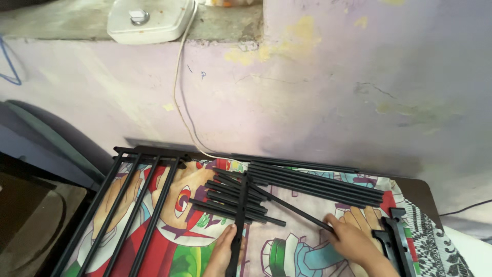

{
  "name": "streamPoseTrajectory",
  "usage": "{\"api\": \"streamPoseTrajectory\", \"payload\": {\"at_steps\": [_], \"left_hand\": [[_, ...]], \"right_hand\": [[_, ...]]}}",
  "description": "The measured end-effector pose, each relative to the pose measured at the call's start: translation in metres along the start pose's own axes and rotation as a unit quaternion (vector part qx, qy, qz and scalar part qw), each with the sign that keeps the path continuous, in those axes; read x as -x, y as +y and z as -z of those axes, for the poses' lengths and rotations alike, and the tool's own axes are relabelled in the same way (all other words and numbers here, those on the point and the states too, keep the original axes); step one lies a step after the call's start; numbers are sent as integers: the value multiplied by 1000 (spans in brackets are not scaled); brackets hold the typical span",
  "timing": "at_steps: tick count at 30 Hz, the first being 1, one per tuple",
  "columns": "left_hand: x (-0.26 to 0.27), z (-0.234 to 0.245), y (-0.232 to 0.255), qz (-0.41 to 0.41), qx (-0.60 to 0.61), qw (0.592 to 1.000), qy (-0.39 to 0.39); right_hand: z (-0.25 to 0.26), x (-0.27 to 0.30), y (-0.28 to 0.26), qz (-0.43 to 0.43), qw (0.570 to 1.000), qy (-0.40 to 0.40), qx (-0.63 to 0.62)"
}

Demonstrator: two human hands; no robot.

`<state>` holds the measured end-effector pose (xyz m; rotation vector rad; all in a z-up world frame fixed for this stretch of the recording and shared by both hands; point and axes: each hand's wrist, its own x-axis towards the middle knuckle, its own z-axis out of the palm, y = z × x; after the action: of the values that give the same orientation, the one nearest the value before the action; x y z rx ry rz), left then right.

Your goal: The person assembles a black metal frame by inserting short rods into longer side rails on a table. They repeatedly pick up rods, align them with the frame, and press them into place, building up a ladder-like structure.

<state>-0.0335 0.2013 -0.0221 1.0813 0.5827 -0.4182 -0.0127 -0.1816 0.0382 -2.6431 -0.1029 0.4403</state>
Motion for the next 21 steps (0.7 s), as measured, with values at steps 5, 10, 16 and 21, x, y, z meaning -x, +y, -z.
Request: {"api": "streamPoseTrajectory", "payload": {"at_steps": [5, 10, 16, 21], "left_hand": [[18, -1, 7, -31, 26, 999, -27], [43, -20, 22, -56, 31, 997, -33], [75, -47, 32, -54, 18, 998, -19], [95, -54, 42, -66, 51, 995, -46]], "right_hand": [[22, 53, 52, -58, 996, -5, -61], [44, 100, 61, -65, 938, 38, -337], [73, 126, -27, 33, 925, 140, -351], [93, 138, -97, 328, 860, 386, 51]]}}
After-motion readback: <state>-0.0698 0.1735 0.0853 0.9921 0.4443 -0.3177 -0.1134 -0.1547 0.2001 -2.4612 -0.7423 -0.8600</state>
